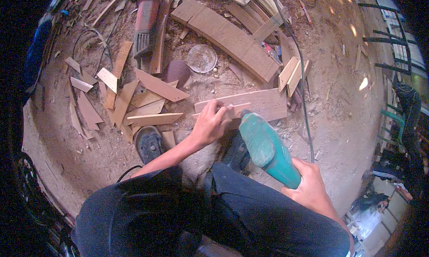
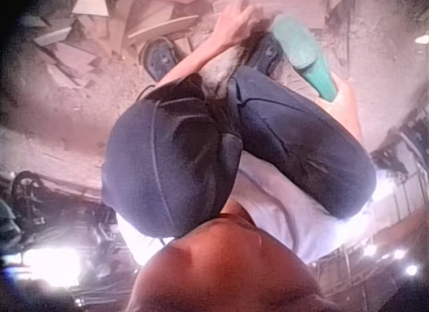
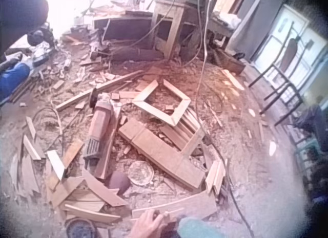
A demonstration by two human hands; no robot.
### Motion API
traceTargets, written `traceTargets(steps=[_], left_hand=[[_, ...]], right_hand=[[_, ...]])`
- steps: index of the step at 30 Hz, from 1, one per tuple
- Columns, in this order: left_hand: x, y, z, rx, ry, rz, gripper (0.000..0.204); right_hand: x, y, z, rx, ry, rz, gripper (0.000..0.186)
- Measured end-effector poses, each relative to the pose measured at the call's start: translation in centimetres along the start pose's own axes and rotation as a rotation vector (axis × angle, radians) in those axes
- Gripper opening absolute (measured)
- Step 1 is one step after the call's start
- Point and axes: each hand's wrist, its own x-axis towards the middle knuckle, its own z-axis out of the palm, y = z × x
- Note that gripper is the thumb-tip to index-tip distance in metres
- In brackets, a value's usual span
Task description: The person drills a hole in a wooden board and joins it to another board by hand.
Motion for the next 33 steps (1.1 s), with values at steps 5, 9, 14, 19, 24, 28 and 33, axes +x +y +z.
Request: traceTargets(steps=[5,9,14,19,24,28,33], left_hand=[[-0.3,0.4,-0.3,-0.008,0.042,0.012,0.045],[-0.2,0.7,-0.8,0.015,0.06,0.027,0.044],[-0.4,0.4,-0.5,0.081,0.028,0.03,0.046],[-0.3,0.6,-0.8,0.118,0.051,0.029,0.047],[-0.3,0.4,-0.9,0.117,0.111,0.057,0.045],[-0.1,0.6,-1.4,0.1,0.1,0.036,0.045],[-0.1,0.5,-1.3,0.087,0.109,0.04,0.045]], right_hand=[[-0.3,-0.1,-0.3,-0.073,0.013,-0.065,0.044],[-0.5,0.2,0.3,0.007,0.042,-0.061,0.038],[-0.8,-0.1,0.7,0.186,0.035,0.017,0.031],[-0.9,0.2,1.6,0.348,0.03,0.045,0.03],[-1.1,0.1,2.1,0.377,0.036,0.06,0.029],[-1.1,-0.2,2.2,0.511,0.006,0.14,0.026],[-1.2,0.0,2.4,0.383,0.034,0.082,0.023]])
